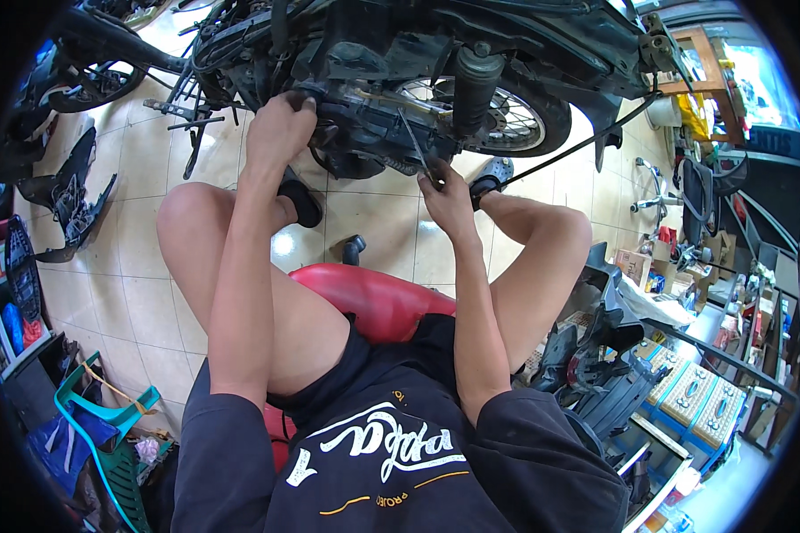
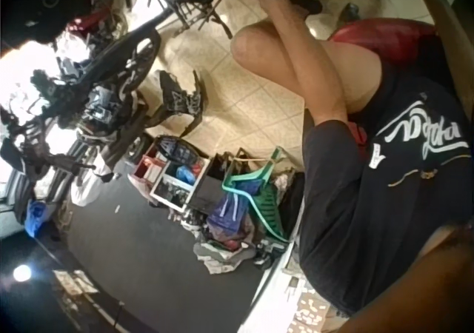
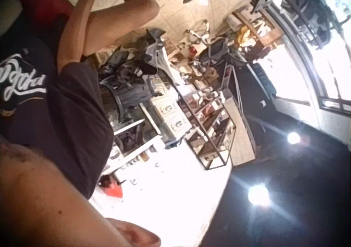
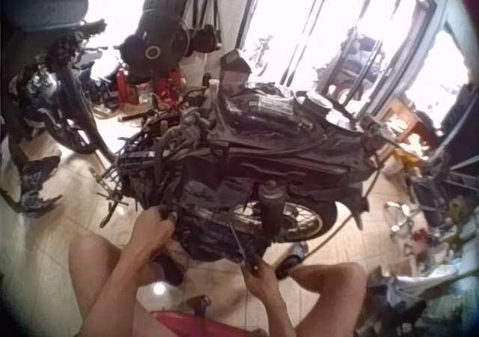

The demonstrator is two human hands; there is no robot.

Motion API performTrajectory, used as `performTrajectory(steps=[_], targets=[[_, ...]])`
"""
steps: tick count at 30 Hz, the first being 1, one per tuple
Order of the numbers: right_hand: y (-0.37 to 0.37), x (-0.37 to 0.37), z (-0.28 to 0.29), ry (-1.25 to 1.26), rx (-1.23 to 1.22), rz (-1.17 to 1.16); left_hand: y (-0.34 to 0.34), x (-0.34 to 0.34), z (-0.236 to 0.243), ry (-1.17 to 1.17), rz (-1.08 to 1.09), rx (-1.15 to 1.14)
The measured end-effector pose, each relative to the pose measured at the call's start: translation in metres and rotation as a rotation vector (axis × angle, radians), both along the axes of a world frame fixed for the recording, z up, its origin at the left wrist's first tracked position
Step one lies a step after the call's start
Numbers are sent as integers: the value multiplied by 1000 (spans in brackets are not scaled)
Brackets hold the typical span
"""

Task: Repairing components of a motorcycle using hand tools like screwdrivers and wrenches.

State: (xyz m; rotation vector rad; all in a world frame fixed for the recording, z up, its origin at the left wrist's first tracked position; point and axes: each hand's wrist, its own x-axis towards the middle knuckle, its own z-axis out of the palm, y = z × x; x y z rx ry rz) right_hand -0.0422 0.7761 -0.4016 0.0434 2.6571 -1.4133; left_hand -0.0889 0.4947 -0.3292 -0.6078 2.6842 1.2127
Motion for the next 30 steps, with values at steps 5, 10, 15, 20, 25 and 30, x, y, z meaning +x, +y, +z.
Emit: performTrajectory(steps=[5,10,15,20,25,30], targets=[[-2,2,12,-95,84,78,-23,12,-16,-98,-165,-75],[-19,7,44,-105,76,138,-42,20,-7,-294,-346,-78],[-37,10,48,-8,60,169,-48,19,-13,-347,-365,-92],[-53,12,52,-62,-84,167,-47,20,-6,-361,-375,-55],[-46,17,46,-157,-13,251,-48,22,-8,-330,-405,-67],[-52,17,43,-71,7,292,-53,25,-9,-327,-386,-66]])
